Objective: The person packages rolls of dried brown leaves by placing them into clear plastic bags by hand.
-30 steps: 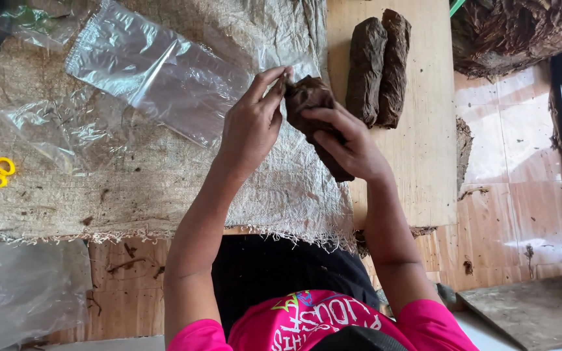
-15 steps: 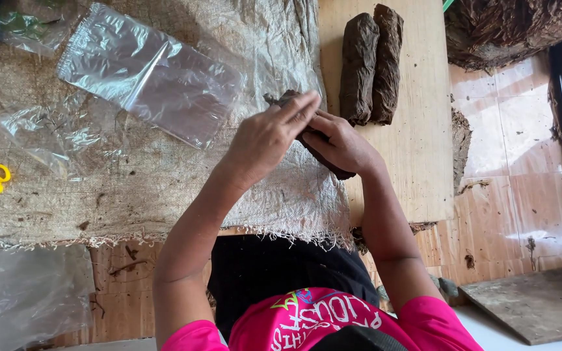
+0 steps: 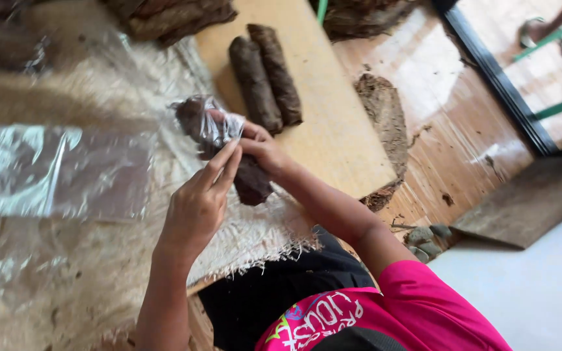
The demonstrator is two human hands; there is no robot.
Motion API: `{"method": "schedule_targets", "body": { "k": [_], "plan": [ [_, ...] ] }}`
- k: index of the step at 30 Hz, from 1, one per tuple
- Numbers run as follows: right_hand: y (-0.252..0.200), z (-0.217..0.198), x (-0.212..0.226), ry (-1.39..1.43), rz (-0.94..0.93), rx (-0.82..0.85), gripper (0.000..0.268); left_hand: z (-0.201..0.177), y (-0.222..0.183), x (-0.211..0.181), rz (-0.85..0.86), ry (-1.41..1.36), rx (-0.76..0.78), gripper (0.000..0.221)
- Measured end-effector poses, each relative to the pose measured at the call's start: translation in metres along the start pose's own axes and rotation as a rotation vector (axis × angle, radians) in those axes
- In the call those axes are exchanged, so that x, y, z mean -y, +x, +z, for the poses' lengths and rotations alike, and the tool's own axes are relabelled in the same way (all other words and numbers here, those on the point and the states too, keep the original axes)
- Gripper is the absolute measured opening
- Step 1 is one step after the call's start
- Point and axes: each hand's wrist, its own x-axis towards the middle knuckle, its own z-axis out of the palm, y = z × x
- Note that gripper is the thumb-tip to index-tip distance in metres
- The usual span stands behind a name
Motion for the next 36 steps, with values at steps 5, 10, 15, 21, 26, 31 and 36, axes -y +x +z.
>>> {"method": "schedule_targets", "body": {
  "k": [5,10,15,21,26,31,36],
  "plan": [
    [0.003,0.047,0.049,-0.342,-0.228,0.216,0.020,0.000,0.009,-0.011,-0.016,-0.137,0.031,0.061],
    [0.002,0.021,0.034,-0.577,-0.201,0.386,0.043,0.011,0.006,-0.014,-0.070,-0.161,0.244,0.074],
    [-0.005,0.029,0.028,-0.219,-0.131,0.258,0.052,0.001,-0.001,-0.009,-0.158,-0.280,0.384,0.078],
    [-0.004,0.017,0.020,-0.197,-0.065,0.299,0.059,-0.003,0.006,-0.019,-0.107,-0.424,0.447,0.080],
    [-0.004,0.021,0.013,-0.259,-0.047,0.365,0.056,0.014,0.000,-0.033,-0.042,-0.558,0.517,0.071],
    [-0.004,0.013,0.002,-0.559,-0.148,0.302,0.049,0.032,-0.005,-0.048,0.098,-0.590,0.503,0.082],
    [-0.001,-0.001,-0.020,-0.730,-0.327,0.314,0.053,0.052,-0.005,-0.078,0.208,-0.792,0.604,0.086]
  ]
}}
